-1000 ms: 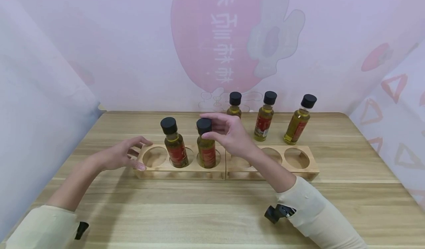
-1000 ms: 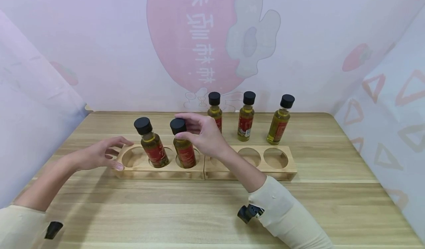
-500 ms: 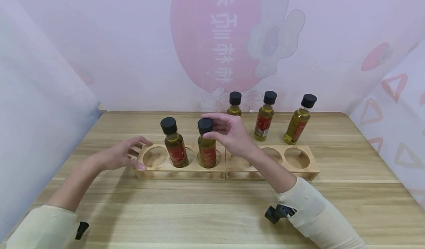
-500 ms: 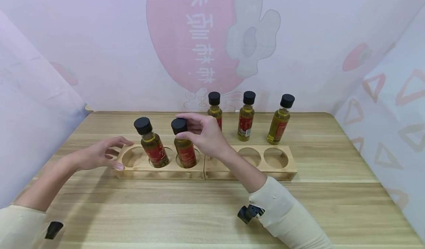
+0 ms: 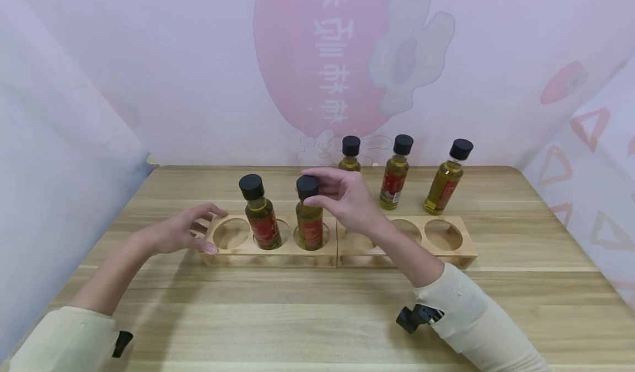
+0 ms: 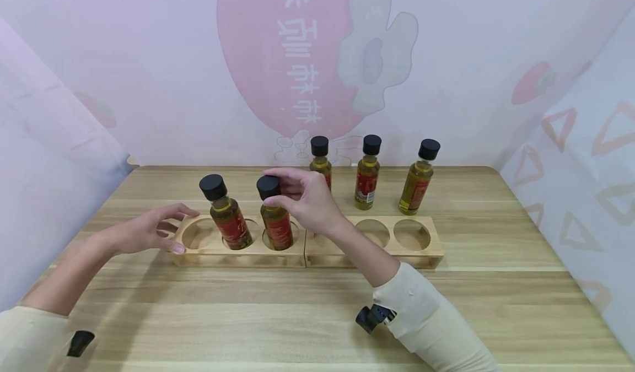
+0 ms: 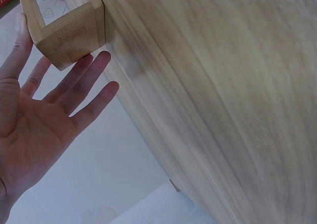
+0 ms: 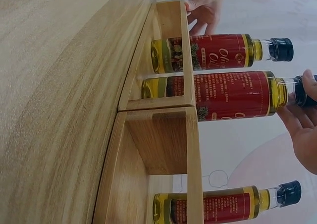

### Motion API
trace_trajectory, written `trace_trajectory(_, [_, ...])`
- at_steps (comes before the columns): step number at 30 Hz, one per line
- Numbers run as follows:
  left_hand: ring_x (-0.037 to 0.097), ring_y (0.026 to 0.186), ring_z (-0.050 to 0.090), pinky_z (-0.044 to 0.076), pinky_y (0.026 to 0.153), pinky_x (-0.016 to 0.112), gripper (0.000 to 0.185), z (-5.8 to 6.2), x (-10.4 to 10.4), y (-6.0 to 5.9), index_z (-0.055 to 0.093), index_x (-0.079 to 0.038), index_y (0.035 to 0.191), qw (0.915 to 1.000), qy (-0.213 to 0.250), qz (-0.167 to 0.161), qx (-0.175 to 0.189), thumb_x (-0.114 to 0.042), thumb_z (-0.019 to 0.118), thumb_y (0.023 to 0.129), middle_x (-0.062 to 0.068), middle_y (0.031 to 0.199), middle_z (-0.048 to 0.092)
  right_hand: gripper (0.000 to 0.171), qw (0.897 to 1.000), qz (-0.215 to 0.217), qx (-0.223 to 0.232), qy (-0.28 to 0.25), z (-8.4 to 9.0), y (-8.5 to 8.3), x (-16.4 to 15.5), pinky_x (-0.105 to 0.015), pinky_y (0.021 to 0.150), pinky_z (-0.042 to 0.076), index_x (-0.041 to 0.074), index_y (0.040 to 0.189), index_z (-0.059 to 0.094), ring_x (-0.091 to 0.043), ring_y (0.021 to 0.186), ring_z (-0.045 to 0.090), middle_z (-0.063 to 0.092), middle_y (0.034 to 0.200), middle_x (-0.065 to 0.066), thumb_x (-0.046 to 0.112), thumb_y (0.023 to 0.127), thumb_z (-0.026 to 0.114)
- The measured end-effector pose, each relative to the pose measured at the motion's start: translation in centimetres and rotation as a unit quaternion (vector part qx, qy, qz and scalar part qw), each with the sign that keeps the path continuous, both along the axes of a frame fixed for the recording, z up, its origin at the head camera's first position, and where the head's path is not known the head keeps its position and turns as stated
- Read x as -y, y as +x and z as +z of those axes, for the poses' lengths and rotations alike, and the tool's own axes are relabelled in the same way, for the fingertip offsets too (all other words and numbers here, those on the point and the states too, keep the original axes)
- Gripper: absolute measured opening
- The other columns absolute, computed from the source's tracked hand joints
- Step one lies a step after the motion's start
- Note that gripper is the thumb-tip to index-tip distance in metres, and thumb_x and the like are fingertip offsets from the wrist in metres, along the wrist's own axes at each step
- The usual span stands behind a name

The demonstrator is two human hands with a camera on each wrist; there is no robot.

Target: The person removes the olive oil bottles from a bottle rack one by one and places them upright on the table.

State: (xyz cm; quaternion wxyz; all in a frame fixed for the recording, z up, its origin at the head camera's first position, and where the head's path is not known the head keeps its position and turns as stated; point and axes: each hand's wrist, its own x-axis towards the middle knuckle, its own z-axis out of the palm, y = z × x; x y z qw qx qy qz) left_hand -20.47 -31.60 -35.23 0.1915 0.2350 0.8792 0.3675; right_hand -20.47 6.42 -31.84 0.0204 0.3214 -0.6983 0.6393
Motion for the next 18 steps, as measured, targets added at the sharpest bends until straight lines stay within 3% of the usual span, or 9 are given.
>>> trace_trajectory(18, [0.057,0.126,0.052,0.052,0.098,0.066,0.07,0.08,-0.17,0.0,0.046,0.003,0.141,1.0,0.001,0.003,0.002,-0.013,0.086,0.085,0.034,0.14,0.048,0.043,1.0,-0.006,0.006,-0.027,0.5,0.1,-0.13,-0.038,0.091,0.062,-0.012,0.128,0.065,-0.037,0.101,0.075,0.073,0.114,-0.027,-0.015,0.086,0.075])
